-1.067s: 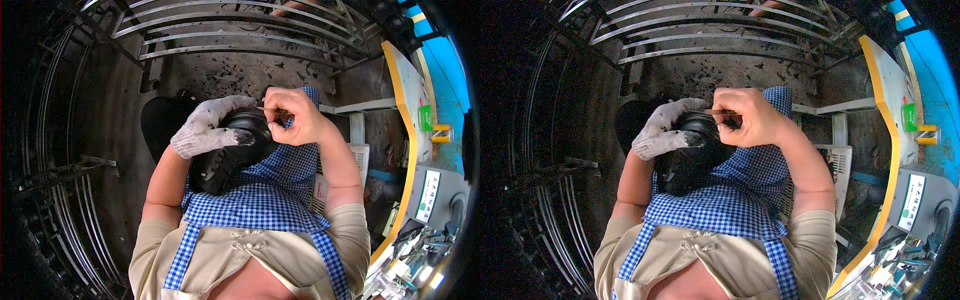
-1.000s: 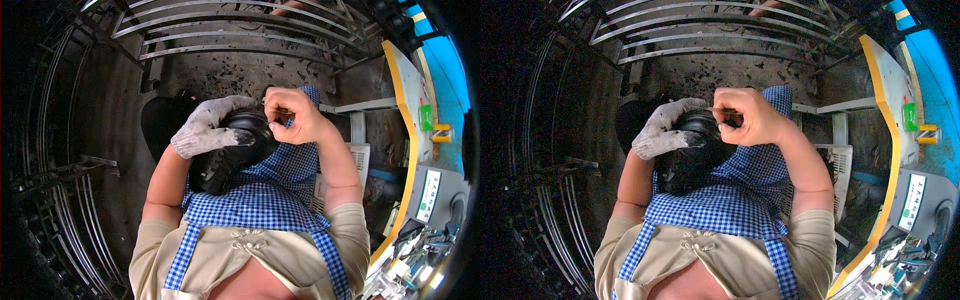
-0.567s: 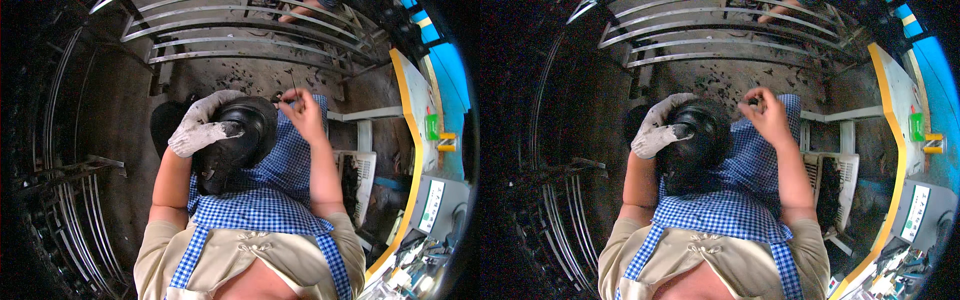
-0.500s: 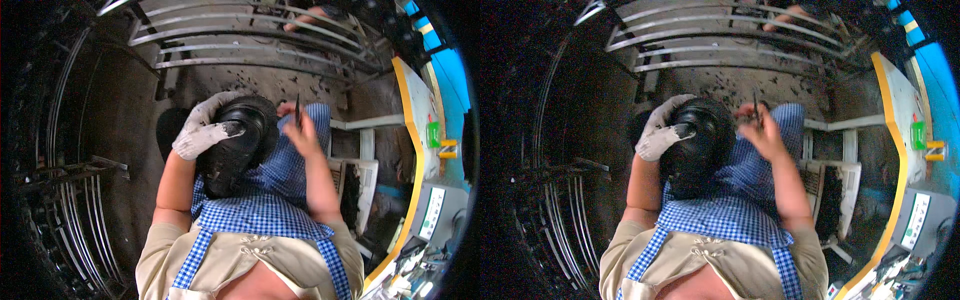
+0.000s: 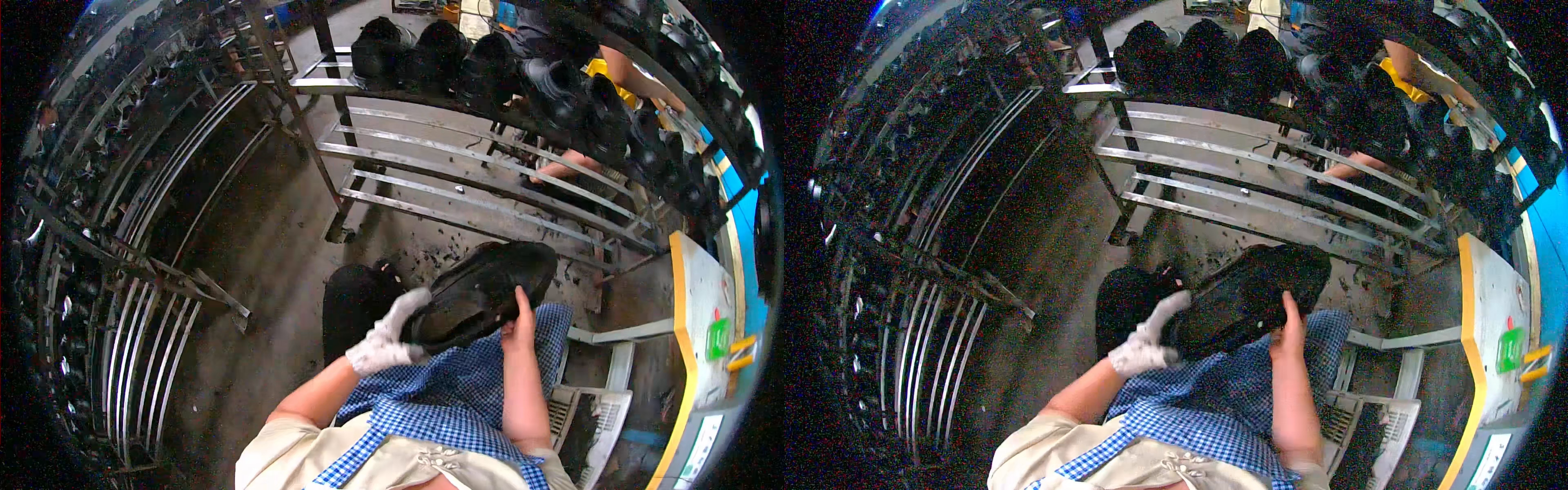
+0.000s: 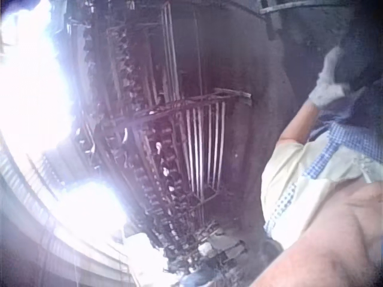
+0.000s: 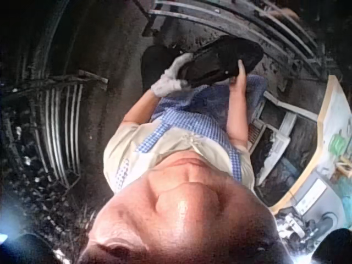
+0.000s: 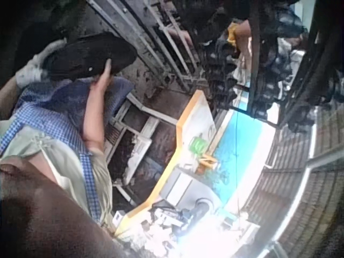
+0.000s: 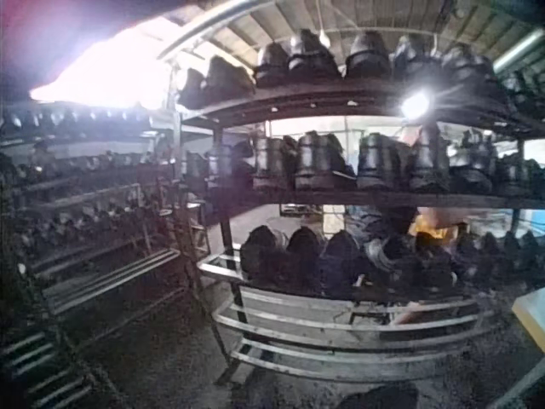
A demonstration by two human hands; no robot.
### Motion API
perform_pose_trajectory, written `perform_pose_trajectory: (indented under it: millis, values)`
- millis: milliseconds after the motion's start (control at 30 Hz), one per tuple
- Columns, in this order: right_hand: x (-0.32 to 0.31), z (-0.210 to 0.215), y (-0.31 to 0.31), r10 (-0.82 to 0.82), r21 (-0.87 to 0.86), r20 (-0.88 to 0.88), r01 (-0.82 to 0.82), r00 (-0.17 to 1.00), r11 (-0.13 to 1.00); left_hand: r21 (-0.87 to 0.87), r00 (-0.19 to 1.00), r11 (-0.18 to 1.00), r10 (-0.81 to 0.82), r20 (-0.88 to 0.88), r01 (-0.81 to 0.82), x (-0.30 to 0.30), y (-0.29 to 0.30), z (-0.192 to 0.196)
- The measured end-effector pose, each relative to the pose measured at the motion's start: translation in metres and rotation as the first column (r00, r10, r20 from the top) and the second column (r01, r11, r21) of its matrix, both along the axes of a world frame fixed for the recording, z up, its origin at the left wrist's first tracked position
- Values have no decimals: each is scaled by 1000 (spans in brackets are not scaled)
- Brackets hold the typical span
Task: Trimming excess material or glue from black manufactured shoes using a knife.
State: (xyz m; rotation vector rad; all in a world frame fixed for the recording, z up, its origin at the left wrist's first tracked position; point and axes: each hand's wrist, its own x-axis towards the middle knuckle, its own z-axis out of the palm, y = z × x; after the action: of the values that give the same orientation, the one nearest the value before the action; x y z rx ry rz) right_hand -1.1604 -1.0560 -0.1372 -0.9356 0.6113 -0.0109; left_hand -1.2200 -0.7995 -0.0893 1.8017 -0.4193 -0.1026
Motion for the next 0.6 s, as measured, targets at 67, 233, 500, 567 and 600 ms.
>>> perform_pose_trajectory:
  millis: [67,233,500,567,600]
  values:
    - [9,4,5,39,20,-12,-39,999,999,100,992,995,16,123,-29,-11,-3,2]
    - [23,31,39,152,-47,-8,-153,988,987,1,856,910,390,338,-415,-9,-9,-17]
    - [23,41,26,682,-300,422,-618,597,727,-716,723,107,50,-689,-690,-25,49,-22]
    - [37,6,13,678,-417,451,-535,580,735,-779,752,34,293,-591,-626,-16,65,2]
    - [46,-14,0,686,-376,288,-580,668,723,-784,723,46,425,-545,-619,-3,75,17]
